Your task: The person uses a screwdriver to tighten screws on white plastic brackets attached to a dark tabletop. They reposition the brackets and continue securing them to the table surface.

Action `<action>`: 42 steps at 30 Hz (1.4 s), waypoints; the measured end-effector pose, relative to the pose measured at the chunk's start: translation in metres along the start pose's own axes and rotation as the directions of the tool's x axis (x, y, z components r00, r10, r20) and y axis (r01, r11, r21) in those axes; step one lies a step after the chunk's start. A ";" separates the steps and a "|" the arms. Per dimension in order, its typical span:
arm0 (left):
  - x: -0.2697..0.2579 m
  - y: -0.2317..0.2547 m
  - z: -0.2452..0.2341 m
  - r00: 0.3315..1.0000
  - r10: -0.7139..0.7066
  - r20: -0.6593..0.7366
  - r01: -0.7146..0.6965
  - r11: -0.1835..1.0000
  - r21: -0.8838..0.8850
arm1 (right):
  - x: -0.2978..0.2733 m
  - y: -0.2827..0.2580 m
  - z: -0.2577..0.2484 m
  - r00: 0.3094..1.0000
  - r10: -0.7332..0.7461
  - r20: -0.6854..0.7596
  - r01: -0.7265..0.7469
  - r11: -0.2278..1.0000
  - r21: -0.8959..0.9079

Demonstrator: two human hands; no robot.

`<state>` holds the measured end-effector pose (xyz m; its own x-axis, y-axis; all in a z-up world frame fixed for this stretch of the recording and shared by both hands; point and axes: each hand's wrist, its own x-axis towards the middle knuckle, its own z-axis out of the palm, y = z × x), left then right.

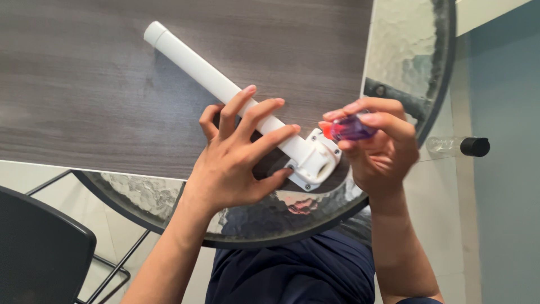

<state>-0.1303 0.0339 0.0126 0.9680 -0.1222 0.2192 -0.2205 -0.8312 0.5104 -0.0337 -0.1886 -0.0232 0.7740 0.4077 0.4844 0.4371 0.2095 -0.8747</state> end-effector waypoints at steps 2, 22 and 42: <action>-0.001 -0.003 0.003 1.000 0.003 -0.003 -0.004 1.000 -0.012 | -0.001 0.002 0.000 1.000 -0.009 0.002 0.009 1.000 -0.024; 0.003 -0.002 0.002 1.000 -0.013 -0.010 0.013 1.000 -0.016 | 0.002 0.001 0.001 0.996 -0.023 0.084 0.026 0.999 -0.027; -0.017 0.002 0.006 0.960 0.122 -0.253 -0.141 0.988 -0.059 | -0.012 -0.042 0.007 0.985 -0.154 -0.074 0.152 0.988 -0.026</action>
<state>-0.1461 0.0304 0.0048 0.8717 -0.0813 0.4832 -0.3619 -0.7718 0.5229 -0.0651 -0.1963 0.0078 0.7296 0.3033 0.6129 0.5616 0.2457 -0.7901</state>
